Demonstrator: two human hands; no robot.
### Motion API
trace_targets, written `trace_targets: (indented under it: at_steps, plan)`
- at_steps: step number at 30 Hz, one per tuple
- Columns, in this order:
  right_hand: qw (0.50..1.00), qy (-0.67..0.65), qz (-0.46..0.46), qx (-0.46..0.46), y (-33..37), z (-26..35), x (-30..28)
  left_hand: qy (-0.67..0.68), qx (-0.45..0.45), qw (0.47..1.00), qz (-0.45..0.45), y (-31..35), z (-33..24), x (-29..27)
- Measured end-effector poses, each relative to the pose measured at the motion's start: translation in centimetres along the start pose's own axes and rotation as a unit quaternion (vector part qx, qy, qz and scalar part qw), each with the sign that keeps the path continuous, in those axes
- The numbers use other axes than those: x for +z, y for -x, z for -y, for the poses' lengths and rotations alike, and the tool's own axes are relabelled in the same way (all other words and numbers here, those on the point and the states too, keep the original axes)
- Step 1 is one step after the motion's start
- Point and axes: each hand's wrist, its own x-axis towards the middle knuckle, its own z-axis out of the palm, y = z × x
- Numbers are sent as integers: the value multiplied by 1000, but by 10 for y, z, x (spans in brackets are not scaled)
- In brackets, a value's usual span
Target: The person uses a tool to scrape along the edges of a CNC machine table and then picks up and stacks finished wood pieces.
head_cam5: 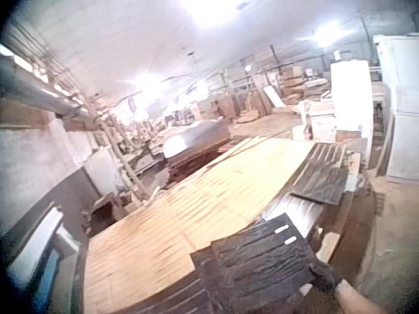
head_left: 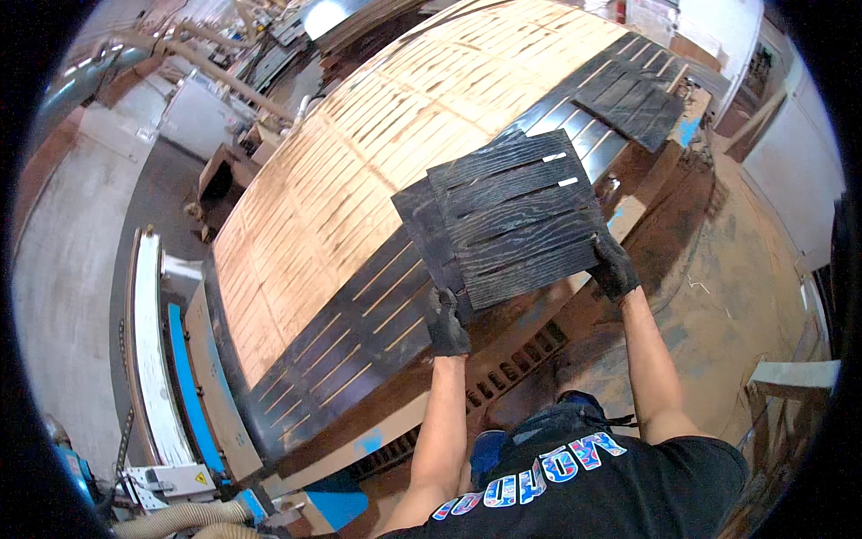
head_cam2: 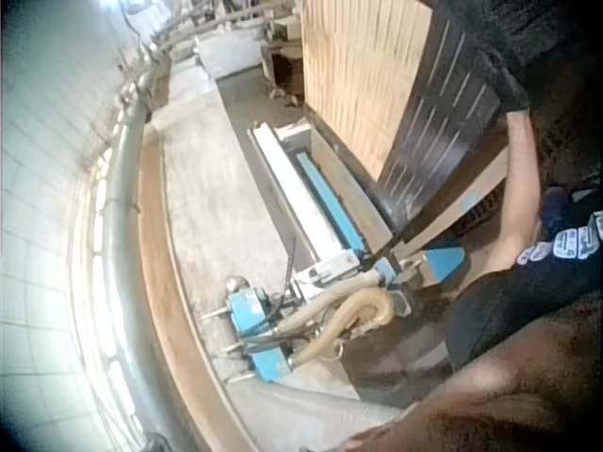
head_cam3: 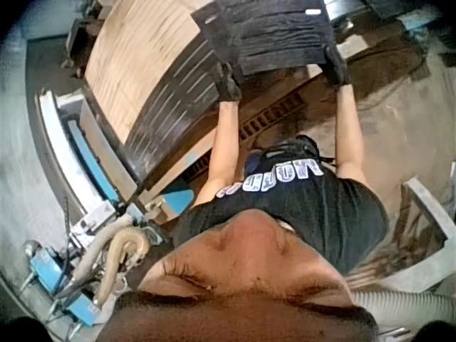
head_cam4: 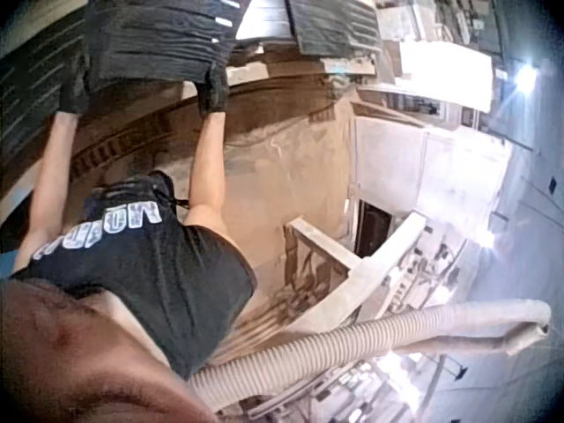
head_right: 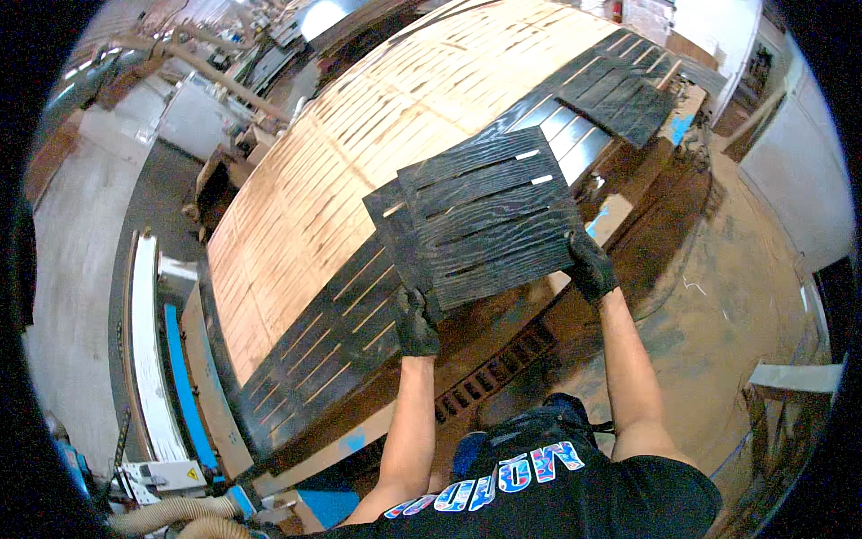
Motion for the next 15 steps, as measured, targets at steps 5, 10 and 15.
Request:
trace_targets:
  at_steps: [5, 10, 15]
  plan:
    - [998, 35, 2, -49, 10, 41, -42, -28, -70, 996, -41, 9, 25, 48]
    - [993, 85, -77, -33, 30, 68, -40, -34, -92, 993, 60, 12, 34, 76]
    - [985, 132, -87, -68, 37, 57, -67, 134, -239, 950, 149, 32, 23, 119]
